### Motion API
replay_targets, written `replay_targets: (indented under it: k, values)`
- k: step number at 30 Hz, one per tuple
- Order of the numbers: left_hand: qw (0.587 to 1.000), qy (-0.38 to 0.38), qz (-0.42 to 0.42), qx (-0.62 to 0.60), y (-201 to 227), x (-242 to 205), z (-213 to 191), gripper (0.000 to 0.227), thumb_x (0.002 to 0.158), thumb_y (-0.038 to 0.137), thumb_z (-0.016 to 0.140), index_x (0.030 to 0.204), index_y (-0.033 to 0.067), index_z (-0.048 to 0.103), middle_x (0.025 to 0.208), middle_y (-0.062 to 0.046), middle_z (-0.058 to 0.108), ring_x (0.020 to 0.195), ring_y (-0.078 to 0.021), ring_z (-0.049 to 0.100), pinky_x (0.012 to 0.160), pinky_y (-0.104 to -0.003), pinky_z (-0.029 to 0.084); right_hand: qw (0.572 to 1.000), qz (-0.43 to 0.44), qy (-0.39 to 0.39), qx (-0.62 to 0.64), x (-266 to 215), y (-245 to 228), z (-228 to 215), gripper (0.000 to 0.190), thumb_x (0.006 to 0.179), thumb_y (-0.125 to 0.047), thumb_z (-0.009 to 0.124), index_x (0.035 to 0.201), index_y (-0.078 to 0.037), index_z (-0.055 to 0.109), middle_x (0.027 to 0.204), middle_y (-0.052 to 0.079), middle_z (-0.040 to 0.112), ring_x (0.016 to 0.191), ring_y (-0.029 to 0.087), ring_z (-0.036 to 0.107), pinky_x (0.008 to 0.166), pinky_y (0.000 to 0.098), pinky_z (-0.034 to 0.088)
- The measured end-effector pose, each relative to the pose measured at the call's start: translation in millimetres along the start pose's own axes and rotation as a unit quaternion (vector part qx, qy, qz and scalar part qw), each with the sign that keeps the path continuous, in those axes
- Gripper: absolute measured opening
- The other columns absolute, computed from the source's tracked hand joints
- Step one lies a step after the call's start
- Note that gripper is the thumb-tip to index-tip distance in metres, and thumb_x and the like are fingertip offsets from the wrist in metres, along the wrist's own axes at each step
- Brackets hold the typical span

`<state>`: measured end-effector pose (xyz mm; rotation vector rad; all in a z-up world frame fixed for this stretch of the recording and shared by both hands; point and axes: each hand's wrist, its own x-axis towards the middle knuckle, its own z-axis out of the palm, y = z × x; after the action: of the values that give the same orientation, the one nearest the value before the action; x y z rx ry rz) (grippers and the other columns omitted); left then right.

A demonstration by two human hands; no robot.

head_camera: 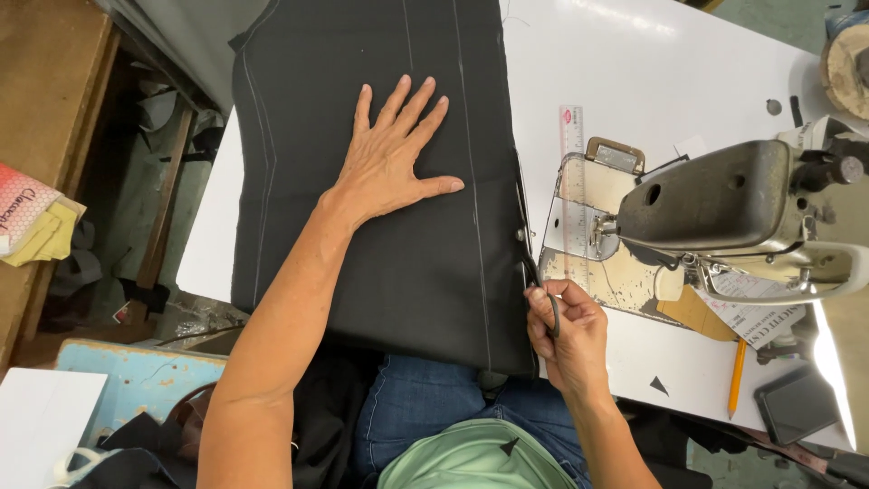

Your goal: The person marks a straight line on a piece of black fabric using a ruler and chalk. They then use scissors to cut the fabric along the marked line, separating a strip from the main piece.

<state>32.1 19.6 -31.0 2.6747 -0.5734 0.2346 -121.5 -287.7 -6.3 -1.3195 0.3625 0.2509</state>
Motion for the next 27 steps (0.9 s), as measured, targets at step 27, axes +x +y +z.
replay_targets:
  k: [27]
  values:
    - [1.000,-0.016,-0.004,0.009,-1.3,-1.0,0.9,0.102,0.103,0.075,0.066,0.173,0.0099,0.029,0.180,-0.016,0.021,0.167,-0.0412,0.015,0.129,-0.071,0.001,1.000,0.000,-0.029,0.005,39.9,-17.4,17.0,0.027,0.097,-0.029,0.079,0.094,-0.004,0.072,0.054,0.006,0.051,0.037,0.009,0.029,0.033,0.0243,0.014]
